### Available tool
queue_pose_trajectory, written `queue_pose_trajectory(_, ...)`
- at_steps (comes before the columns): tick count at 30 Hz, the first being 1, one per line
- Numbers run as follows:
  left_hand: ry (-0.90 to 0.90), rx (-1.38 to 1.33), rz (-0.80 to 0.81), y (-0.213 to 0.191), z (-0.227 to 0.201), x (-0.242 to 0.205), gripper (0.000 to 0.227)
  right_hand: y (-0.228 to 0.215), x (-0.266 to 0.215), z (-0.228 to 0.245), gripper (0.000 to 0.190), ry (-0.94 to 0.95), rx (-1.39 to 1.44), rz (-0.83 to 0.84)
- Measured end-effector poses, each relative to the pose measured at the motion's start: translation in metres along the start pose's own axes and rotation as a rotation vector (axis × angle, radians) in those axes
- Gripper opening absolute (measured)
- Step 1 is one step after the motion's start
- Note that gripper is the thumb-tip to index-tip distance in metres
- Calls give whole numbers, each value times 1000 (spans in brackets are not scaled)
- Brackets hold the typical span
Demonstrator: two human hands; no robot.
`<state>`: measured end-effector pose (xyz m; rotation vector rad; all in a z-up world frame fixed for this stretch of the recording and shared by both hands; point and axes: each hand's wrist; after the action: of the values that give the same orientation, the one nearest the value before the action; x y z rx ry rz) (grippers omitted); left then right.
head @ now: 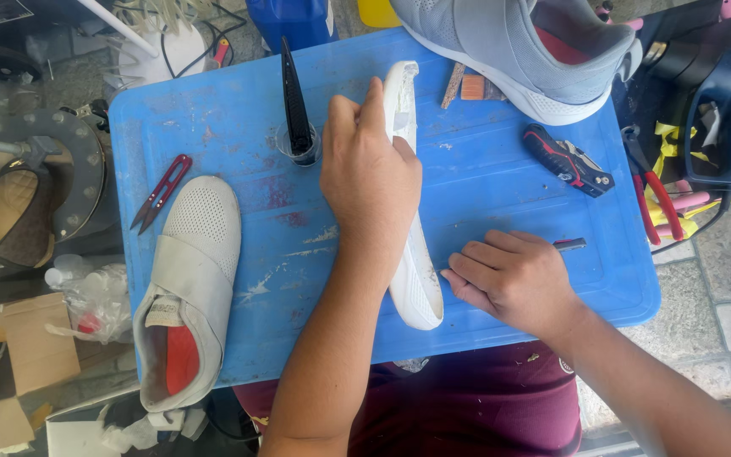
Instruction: The person uses a utility knife to scrape and clean the surface of a white shoe insole on a blue workbench. They repeatedly scrape the insole, flip it over to inspect the bottom, and continue removing material from the top surface.
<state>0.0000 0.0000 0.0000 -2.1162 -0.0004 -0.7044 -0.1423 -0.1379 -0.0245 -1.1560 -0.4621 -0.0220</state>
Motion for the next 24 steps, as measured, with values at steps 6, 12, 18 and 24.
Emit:
queue_pose_trajectory(6,13,4,-5,1,-3,-1,54,-4,1,-3,15,-88,-1,39)
queue_pose_trajectory(12,21,8,-2,0,-2,1,55,-1,3,3,16,-9,-44,4)
queue_pose_trajectory(18,19,-6,-5,0,-1,0,56,-2,2,1,14,-84,13,-7)
queue_pose_trajectory(24,18,4,0,1,-2,0,55,0,2,2,16,-38,-32,4)
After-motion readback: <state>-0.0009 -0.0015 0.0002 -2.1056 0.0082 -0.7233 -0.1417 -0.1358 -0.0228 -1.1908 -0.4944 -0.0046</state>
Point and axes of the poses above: each hand's wrist, its own x-axis towards the middle knuckle, its own y-axis out of the palm, z = x × y, and after that the axes turned 8 degrees about y, right-handed
